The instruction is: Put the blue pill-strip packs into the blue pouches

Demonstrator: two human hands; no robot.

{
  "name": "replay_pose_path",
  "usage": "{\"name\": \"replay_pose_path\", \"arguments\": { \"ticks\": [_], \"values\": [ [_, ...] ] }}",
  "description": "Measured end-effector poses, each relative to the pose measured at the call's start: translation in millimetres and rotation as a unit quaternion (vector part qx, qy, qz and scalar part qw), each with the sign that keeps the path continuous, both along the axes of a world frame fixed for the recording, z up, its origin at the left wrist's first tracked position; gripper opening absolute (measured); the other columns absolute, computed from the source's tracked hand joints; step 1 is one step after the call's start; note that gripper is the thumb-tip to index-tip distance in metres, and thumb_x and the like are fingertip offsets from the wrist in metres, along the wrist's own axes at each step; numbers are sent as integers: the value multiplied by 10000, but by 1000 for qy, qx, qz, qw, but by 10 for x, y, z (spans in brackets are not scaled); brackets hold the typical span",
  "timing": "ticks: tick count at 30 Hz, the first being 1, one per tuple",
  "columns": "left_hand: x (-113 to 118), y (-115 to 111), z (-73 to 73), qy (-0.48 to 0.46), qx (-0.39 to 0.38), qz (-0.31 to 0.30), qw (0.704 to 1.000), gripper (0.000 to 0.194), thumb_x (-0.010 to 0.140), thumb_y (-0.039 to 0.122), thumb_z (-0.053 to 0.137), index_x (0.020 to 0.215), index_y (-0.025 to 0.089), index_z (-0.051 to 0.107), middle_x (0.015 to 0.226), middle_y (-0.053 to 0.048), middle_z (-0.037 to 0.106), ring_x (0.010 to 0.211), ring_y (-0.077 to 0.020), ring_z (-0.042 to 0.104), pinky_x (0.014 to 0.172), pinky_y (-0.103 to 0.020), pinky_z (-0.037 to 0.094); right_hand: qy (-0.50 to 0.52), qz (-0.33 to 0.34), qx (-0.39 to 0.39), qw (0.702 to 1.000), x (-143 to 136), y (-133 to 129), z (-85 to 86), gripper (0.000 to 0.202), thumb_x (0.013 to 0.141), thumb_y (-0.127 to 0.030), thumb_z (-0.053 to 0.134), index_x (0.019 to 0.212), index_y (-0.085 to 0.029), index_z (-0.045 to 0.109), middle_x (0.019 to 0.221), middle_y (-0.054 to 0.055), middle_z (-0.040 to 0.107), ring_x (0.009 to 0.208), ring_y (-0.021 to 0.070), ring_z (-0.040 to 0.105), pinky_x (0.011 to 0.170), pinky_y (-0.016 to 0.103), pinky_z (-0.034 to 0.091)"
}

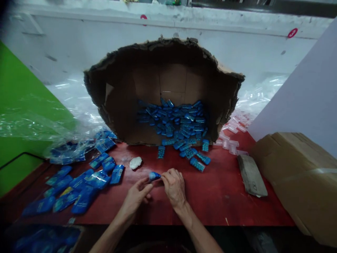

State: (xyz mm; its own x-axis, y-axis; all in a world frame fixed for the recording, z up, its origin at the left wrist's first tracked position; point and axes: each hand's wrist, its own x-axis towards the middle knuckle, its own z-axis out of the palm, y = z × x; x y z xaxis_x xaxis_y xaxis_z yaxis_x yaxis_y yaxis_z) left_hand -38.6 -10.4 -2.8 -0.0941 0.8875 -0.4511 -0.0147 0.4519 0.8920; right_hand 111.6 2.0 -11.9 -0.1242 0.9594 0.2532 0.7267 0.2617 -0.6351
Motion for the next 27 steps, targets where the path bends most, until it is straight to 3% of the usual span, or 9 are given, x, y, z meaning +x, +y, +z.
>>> {"name": "replay_pose_path", "arguments": {
  "ticks": [4,7,9,11,14,23,27],
  "values": [
    [250,73,-178,-120,-4,25,992,307,560,379,655,690,115,566,450,38,499,386,-64,444,380,-172,308,159,10,-33,987,-17,-81,68,147,786,-249,481,857,-229,608,821,39,541,784,164,484,725,289,363],
    [268,92,-211,-136,-17,28,990,295,544,366,671,653,114,561,423,40,495,380,-70,448,375,-174,311,319,-37,-137,937,-25,-22,9,320,706,-289,558,1011,-196,535,870,35,550,721,139,502,673,266,399],
    [254,90,-206,-148,-17,18,989,293,537,356,679,648,111,563,454,21,532,381,-73,460,375,-180,317,380,-43,-213,899,-24,36,-47,280,696,-330,544,910,-149,556,724,9,547,592,109,478,573,236,396],
    [242,89,-191,-163,-12,8,987,286,539,353,679,645,112,566,479,5,558,385,-79,473,377,-187,326,392,-27,-245,887,-16,77,-86,224,702,-354,517,711,-134,554,565,-28,485,496,83,417,495,210,360],
    [256,109,-162,-154,-9,3,988,277,536,350,683,627,112,574,444,5,552,380,-86,473,379,-193,338,376,-20,-238,895,1,97,-98,231,692,-352,521,588,-147,500,486,-56,417,453,68,355,450,194,314],
    [525,195,-65,-147,33,93,984,273,552,361,668,615,107,588,451,22,546,394,-82,470,393,-199,370,305,-30,-177,935,6,161,-57,269,769,-374,415,578,-185,398,524,-63,377,496,81,353,479,197,296],
    [473,229,-23,-196,-4,29,980,296,566,365,662,676,99,592,531,-14,597,431,-98,521,402,-202,383,271,-12,-165,948,67,193,-3,281,791,-372,392,580,-187,393,527,-65,362,499,80,351,478,195,290]
  ]
}}
